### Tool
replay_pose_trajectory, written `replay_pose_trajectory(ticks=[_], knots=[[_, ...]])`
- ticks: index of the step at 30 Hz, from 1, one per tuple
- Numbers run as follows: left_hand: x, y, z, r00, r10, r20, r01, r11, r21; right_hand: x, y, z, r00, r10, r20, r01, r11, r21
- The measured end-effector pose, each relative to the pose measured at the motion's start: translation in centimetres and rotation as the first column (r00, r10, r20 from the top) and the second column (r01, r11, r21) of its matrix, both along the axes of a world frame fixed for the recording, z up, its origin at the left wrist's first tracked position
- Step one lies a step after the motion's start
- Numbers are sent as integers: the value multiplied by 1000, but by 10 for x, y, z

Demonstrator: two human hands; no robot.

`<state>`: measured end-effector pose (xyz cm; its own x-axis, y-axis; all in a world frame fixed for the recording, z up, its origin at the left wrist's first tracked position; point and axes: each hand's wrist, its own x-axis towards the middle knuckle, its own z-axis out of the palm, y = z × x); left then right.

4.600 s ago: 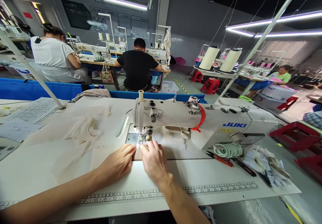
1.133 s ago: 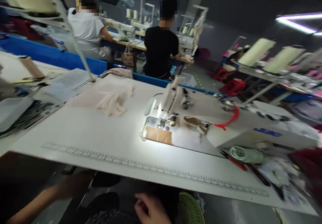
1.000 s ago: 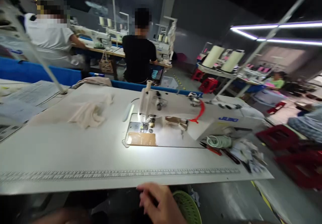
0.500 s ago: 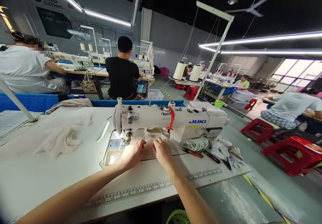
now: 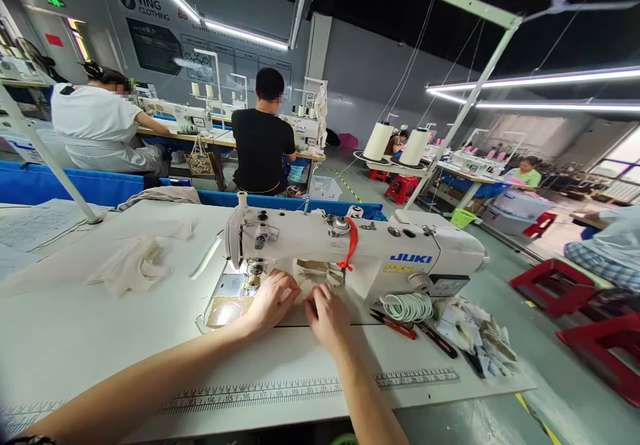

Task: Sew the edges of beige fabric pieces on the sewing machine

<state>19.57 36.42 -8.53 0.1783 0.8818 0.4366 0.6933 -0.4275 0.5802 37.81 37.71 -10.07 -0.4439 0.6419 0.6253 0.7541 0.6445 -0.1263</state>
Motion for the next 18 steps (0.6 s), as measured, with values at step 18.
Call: replay_pose_trajectory(ticks=[18], knots=[[-126,-71,18,969,222,-110,-248,838,-486,-12,18,-3,946,-322,32,319,944,83]])
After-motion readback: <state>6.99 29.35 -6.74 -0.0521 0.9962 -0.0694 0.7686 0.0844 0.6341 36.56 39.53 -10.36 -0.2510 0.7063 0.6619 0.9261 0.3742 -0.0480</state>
